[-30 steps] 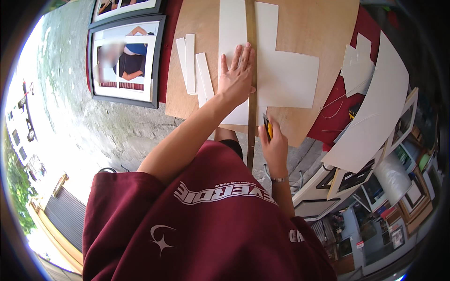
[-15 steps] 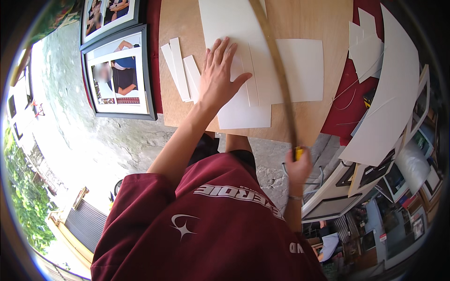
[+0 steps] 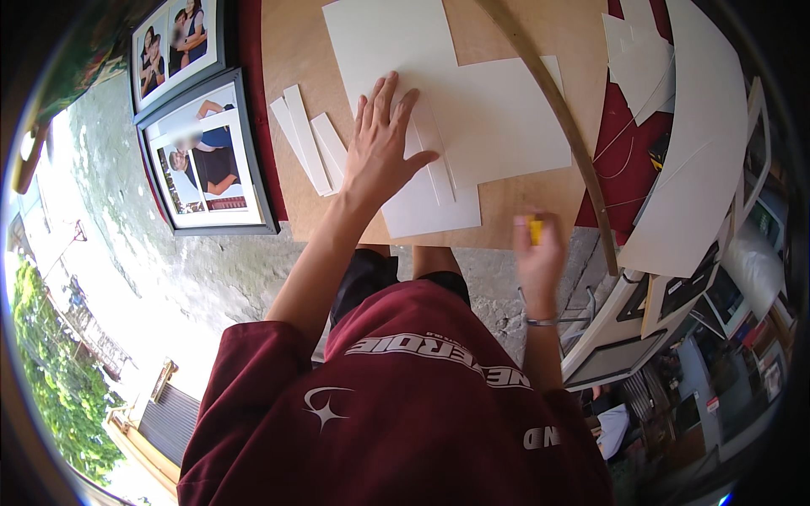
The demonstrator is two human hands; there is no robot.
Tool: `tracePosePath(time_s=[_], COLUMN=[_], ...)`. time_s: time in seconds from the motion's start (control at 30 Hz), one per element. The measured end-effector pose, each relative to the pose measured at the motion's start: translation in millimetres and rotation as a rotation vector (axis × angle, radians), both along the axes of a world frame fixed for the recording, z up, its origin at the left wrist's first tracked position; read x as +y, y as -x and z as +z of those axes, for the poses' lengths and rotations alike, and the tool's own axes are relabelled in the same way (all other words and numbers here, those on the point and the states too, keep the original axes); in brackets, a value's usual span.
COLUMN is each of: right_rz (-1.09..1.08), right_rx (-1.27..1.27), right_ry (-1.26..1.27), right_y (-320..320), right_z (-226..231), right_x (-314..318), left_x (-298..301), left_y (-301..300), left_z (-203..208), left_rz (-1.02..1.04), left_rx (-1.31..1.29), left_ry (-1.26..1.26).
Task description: The person measures and marks white matboard pieces with a tape measure and pencil, then uses a utility knife and a wooden straightedge to cut the pieces into strips on a wooden workbench. The cut pieces are set aside on the table.
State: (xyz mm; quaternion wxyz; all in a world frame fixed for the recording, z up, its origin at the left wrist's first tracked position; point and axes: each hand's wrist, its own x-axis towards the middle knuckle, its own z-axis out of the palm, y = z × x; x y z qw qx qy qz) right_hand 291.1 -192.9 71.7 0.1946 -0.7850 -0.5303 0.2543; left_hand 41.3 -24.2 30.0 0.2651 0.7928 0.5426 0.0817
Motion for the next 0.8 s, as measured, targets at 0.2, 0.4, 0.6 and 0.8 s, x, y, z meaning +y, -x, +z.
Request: tracePosePath(time_s=[0.2, 0.4, 0.6, 0.8], right_rz=[-0.037, -0.029, -0.106, -0.125], right_rx=[0.080, 0.024, -0.020, 0.006], right_ry=[0.139, 0.193, 0.152, 0.328], right_y=[107, 129, 142, 136], right_z=[-14, -17, -22, -13], right_x=[10, 6, 8, 19], left_x=[-24, -32, -59, -75], left_y=[15, 49, 109, 157], left_z=[13, 27, 42, 47], left_rz=[-0.019, 0.102, 0.301, 0.421], left_rx=[-0.036, -0.079, -0.053, -0.123], left_ry=[0.041, 0.012, -0.003, 0.104])
